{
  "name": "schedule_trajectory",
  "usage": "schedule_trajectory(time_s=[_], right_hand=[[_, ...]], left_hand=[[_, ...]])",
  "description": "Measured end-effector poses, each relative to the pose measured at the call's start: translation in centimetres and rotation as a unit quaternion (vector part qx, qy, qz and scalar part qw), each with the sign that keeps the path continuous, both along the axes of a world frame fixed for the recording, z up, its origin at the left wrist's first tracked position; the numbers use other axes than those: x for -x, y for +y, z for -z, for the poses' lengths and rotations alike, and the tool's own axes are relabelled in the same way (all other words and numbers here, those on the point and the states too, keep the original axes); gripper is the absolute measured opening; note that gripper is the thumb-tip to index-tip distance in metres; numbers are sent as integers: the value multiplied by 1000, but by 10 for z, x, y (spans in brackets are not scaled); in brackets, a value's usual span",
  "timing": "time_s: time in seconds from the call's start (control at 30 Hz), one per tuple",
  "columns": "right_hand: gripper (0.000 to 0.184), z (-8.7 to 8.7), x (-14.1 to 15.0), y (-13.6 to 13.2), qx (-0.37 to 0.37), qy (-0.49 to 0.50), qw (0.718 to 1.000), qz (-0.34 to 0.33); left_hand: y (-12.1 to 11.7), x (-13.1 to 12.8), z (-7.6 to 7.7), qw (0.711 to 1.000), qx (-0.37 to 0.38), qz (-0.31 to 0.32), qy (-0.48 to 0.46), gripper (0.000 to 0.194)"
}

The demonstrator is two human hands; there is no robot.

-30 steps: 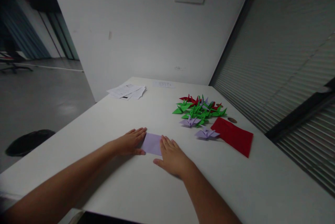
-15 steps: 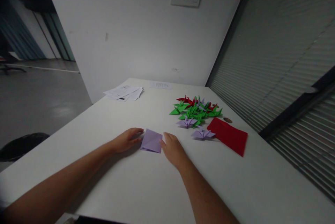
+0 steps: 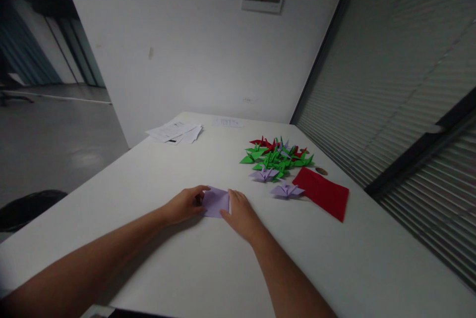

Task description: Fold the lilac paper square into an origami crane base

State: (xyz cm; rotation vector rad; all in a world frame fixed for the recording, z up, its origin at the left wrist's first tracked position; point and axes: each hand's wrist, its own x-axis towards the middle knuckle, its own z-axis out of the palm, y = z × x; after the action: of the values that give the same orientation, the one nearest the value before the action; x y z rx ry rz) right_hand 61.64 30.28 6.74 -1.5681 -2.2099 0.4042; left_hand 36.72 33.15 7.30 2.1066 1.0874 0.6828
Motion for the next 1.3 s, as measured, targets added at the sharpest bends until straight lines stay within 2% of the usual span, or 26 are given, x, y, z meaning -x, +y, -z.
schedule_trajectory(time_s=[0.17,0.33,0.47,0.6,0.67,0.83,0.93,1.1,1.23,1.3], right_hand=[[69,-2,2,-2,13,40,999,33],[62,2,1,3,12,160,986,52],[49,1,-1,9,30,288,956,52],[44,-8,1,7,81,408,909,28],[41,-13,3,4,90,414,906,4],[47,-15,8,-1,88,383,919,-16],[47,-14,8,-2,74,380,922,-28],[38,-17,8,-3,56,366,929,-11],[39,-19,10,-7,73,401,913,-18],[40,-19,11,-9,80,418,904,-26]], left_hand=[[5,1,4,998,27,-37,-44,63],[9,1,5,972,111,-61,-196,70],[8,2,-1,927,195,-46,-316,71],[4,5,-9,892,247,-29,-377,69],[2,7,-12,881,271,-16,-387,70],[-2,8,-16,861,312,6,-402,67],[-3,5,-16,869,316,17,-381,65],[-5,-1,-9,907,279,18,-314,57],[-7,-5,-7,946,169,-25,-274,57],[-9,-6,-13,955,117,-30,-271,45]])
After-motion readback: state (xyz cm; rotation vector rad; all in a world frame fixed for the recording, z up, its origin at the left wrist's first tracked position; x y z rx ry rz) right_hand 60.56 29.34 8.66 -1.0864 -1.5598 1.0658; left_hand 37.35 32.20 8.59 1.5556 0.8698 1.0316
